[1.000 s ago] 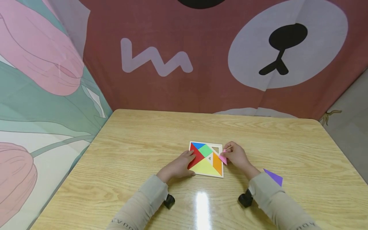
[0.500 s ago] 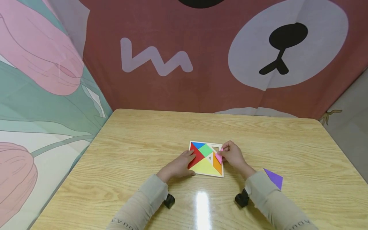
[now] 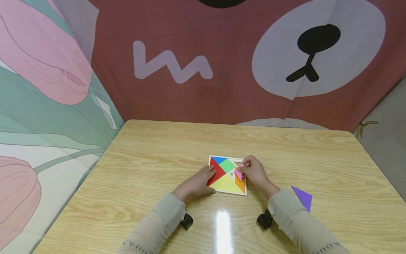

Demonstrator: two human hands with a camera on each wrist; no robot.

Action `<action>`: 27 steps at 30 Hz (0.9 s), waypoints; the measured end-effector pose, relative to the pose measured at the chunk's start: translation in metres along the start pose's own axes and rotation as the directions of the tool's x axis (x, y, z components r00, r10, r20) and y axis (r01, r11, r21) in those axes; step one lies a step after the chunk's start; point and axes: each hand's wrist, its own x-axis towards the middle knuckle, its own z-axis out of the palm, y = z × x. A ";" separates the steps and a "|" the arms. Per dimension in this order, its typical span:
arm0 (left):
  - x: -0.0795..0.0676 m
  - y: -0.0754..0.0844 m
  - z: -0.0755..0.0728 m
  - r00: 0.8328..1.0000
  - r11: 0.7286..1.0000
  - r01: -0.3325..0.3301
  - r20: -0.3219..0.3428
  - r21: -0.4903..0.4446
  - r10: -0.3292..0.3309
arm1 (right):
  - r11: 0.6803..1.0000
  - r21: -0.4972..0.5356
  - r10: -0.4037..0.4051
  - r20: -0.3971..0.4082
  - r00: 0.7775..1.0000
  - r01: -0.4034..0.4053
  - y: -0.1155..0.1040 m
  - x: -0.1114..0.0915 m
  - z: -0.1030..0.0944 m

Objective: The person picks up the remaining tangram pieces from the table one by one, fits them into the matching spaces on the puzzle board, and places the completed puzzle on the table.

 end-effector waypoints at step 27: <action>0.000 0.001 -0.001 1.000 1.000 0.003 0.004 -0.013 -0.003 | 0.994 -0.011 -0.104 0.007 0.995 0.104 -0.003 -0.003 0.016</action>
